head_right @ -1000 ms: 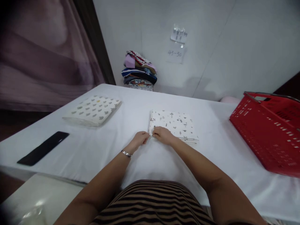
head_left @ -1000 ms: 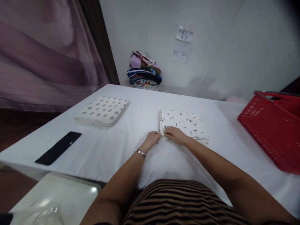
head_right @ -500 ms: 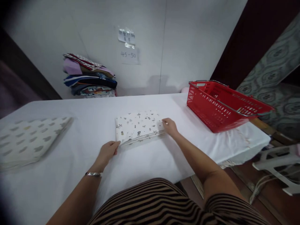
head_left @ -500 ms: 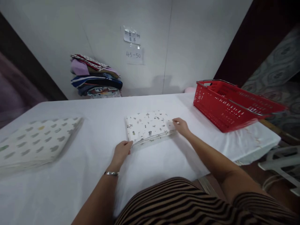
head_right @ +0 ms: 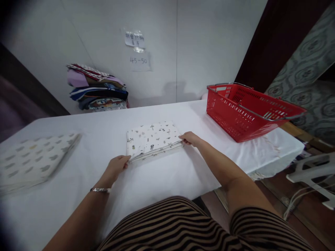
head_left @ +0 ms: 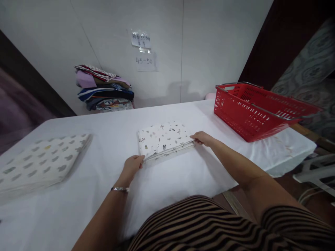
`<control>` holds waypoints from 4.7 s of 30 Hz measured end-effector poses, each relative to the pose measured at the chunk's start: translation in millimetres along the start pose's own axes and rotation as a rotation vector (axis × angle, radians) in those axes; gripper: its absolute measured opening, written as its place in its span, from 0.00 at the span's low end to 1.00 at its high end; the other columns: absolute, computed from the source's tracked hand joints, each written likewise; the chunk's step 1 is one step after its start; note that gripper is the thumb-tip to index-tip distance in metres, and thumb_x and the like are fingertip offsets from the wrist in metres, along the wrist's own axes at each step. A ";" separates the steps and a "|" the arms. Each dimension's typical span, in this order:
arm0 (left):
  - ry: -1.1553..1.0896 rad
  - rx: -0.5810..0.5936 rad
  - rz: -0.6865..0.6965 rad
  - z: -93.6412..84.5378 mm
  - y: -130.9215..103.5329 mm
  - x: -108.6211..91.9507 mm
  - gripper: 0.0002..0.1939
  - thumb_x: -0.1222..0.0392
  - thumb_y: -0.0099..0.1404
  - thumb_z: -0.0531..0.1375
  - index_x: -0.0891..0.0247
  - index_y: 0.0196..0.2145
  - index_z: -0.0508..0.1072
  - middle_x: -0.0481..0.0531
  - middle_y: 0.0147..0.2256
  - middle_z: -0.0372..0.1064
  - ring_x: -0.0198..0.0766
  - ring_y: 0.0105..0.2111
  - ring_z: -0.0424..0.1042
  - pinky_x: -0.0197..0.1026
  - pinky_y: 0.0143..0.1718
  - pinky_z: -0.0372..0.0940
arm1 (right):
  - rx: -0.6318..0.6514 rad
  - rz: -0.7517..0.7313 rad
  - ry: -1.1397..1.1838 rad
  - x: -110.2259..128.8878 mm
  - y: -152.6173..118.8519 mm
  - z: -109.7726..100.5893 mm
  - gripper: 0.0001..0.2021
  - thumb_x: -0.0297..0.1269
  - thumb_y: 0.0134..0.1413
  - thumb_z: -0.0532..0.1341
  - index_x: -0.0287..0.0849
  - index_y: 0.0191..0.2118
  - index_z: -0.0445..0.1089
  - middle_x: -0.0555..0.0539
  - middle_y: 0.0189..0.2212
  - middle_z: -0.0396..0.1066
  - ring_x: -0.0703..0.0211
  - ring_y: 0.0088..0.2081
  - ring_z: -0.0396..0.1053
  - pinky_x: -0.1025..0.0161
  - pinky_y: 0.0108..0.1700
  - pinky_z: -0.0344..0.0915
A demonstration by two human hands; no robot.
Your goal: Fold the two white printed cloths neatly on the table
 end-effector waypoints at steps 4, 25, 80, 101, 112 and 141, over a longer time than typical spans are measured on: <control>0.017 0.027 -0.048 0.8 1.6 5.8 0.15 0.47 0.51 0.56 0.62 0.19 0.65 0.46 0.14 0.61 0.32 0.17 0.56 0.35 0.20 0.51 | 0.014 0.046 0.014 -5.2 -2.7 0.7 0.16 0.37 0.50 0.67 0.40 0.22 0.60 0.54 0.14 0.63 0.72 0.14 0.56 0.72 0.14 0.46; 0.300 -0.308 0.591 -8.8 -39.3 -53.8 0.13 0.52 0.61 0.58 0.62 0.41 0.72 0.53 0.40 0.68 0.39 0.38 0.67 0.41 0.41 0.61 | -0.140 -0.932 -0.638 49.0 -50.1 48.9 0.09 0.36 0.57 0.55 0.43 0.35 0.72 0.46 0.36 0.72 0.57 0.39 0.67 0.62 0.40 0.62; 0.685 -0.134 0.996 37.5 -52.7 -65.9 0.11 0.62 0.68 0.51 0.62 0.36 0.73 0.53 0.34 0.69 0.40 0.38 0.65 0.45 0.39 0.58 | -0.049 -1.254 -0.887 16.1 -56.3 85.0 0.23 0.39 0.62 0.52 0.47 0.62 0.57 0.43 0.60 0.58 0.47 0.62 0.54 0.42 0.60 0.56; 0.739 0.028 0.813 55.5 -9.1 -65.3 0.20 0.54 0.69 0.47 0.60 0.55 0.65 0.56 0.59 0.58 0.47 0.60 0.55 0.53 0.60 0.51 | 0.170 -1.151 -0.953 27.5 -69.5 145.8 0.27 0.42 0.63 0.50 0.45 0.65 0.48 0.45 0.64 0.48 0.53 0.66 0.42 0.45 0.64 0.45; 0.824 -0.072 0.568 58.7 64.3 -87.3 0.30 0.44 0.67 0.47 0.64 0.60 0.59 0.60 0.64 0.46 0.51 0.64 0.43 0.59 0.63 0.41 | -0.115 -0.619 -1.004 80.3 50.1 91.4 0.30 0.49 0.63 0.46 0.36 0.65 0.49 0.39 0.66 0.39 0.47 0.67 0.34 0.43 0.63 0.39; 0.084 0.177 -0.046 -10.1 166.1 -56.2 0.22 0.50 0.47 0.67 0.65 0.37 0.71 0.62 0.46 0.71 0.49 0.44 0.72 0.39 0.36 0.67 | -0.079 -0.170 -0.209 81.2 147.7 20.8 0.26 0.41 0.38 0.69 0.35 0.46 0.71 0.36 0.42 0.72 0.51 0.39 0.71 0.61 0.35 0.68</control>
Point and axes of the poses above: each hand's wrist, its own y-axis towards the middle knuckle, its own z-axis out of the palm, x = y × z, the point moved 7 cm from there along y, towards the middle knuckle
